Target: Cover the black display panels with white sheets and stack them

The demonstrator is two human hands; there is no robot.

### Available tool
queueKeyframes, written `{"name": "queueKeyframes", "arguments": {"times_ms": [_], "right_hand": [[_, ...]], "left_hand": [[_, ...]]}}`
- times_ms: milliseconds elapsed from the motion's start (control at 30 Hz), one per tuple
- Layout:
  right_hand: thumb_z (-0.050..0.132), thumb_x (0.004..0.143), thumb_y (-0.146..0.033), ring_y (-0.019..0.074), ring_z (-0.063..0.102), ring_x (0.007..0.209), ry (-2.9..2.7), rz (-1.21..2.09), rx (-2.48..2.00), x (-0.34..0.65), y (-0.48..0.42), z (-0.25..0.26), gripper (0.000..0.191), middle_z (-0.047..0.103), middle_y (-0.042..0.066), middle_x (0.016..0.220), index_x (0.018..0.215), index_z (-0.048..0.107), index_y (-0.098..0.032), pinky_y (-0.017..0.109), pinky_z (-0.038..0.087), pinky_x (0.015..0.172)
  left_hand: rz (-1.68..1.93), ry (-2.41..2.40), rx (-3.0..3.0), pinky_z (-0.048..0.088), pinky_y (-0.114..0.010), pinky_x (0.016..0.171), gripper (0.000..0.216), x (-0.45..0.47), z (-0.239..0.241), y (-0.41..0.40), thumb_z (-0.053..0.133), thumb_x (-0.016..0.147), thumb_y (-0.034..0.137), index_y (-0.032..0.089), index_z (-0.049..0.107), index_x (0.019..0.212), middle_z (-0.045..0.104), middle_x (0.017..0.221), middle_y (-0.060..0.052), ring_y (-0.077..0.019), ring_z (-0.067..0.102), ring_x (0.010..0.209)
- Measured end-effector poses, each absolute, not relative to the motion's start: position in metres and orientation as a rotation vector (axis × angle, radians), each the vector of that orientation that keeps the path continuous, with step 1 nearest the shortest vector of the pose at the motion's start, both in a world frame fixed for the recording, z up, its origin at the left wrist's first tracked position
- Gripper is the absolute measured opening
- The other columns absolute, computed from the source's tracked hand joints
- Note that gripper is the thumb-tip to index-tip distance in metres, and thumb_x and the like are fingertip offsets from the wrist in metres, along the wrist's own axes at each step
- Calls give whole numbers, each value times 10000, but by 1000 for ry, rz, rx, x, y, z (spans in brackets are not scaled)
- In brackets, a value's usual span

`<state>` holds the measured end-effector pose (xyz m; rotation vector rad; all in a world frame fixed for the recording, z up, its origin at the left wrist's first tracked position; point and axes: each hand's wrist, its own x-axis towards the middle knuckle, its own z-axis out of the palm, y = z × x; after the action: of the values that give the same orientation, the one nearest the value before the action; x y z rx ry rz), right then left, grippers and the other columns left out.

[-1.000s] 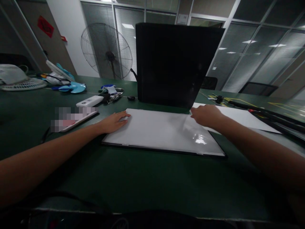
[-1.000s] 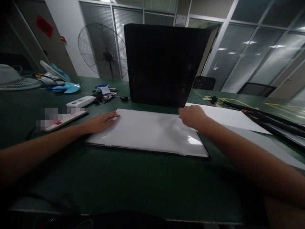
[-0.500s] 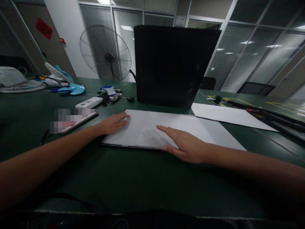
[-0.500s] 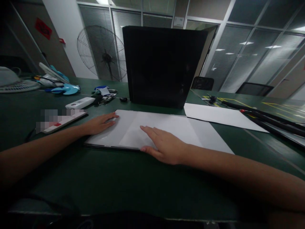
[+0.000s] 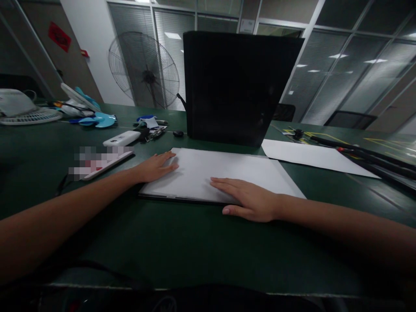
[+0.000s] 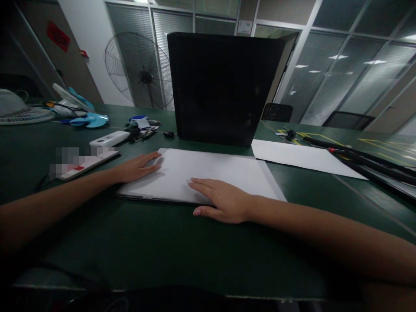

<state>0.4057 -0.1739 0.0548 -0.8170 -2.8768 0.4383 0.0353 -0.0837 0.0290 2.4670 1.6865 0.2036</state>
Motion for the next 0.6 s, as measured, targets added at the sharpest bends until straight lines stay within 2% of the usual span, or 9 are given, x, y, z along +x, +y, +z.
{"name": "queueKeyframes", "arguments": {"times_ms": [100, 200, 267, 367, 467, 533, 600], "right_hand": [[458, 1022, -646, 273, 333, 1552, -2861, 519, -806, 408, -168, 57, 800, 297, 105, 1700, 1671, 308, -203, 502, 304, 1276], [433, 1037, -626, 282, 402, 1513, -2801, 443, -919, 419, -141, 57, 713, 400, 107, 1653, 1620, 416, -215, 529, 329, 1253], [412, 1056, -576, 269, 480, 1454, -2719, 277, -1109, 436, -111, 55, 622, 489, 101, 1595, 1562, 498, -224, 506, 379, 1219], [468, 1038, -415, 262, 526, 1407, -2556, -2, -1435, 477, -60, 50, 547, 541, 134, 1540, 1524, 531, -171, 457, 396, 1203], [579, 900, -225, 334, 501, 1422, -2464, -101, -1637, 530, -23, 46, 645, 517, 236, 1530, 1517, 509, -52, 499, 366, 1210], [599, 829, -168, 343, 518, 1404, -2439, -115, -1747, 564, -11, 45, 672, 539, 244, 1506, 1488, 541, -42, 487, 402, 1182], [590, 833, -173, 321, 578, 1339, -2428, -109, -1833, 591, -6, 44, 625, 600, 214, 1450, 1451, 592, -80, 457, 465, 1119]], "left_hand": [[192, 1661, 2483, 210, -557, 1275, 884, 34, 28, -83, 353, 957, 703, 154, 295, 1648, 251, 1732, -165, -362, 328, 1559], [170, 1623, 2506, 173, -578, 1279, 804, 31, 27, -82, 319, 993, 639, 194, 290, 1661, 177, 1753, -142, -351, 263, 1588], [149, 1596, 2522, 172, -589, 1277, 721, 29, 27, -82, 299, 1017, 581, 240, 330, 1651, 159, 1760, -110, -346, 245, 1594], [159, 1596, 2528, 192, -577, 1276, 649, 29, 28, -82, 309, 1025, 513, 271, 402, 1620, 197, 1755, -86, -329, 272, 1587], [213, 1624, 2516, 253, -538, 1266, 634, 31, 29, -83, 344, 1017, 505, 265, 451, 1593, 267, 1737, -89, -320, 354, 1554], [230, 1636, 2505, 292, -521, 1252, 638, 32, 29, -84, 358, 1011, 528, 260, 473, 1579, 301, 1725, -90, -327, 394, 1532], [229, 1640, 2495, 306, -508, 1245, 647, 33, 29, -85, 363, 1008, 549, 265, 473, 1578, 308, 1724, -86, -323, 407, 1525]]}}
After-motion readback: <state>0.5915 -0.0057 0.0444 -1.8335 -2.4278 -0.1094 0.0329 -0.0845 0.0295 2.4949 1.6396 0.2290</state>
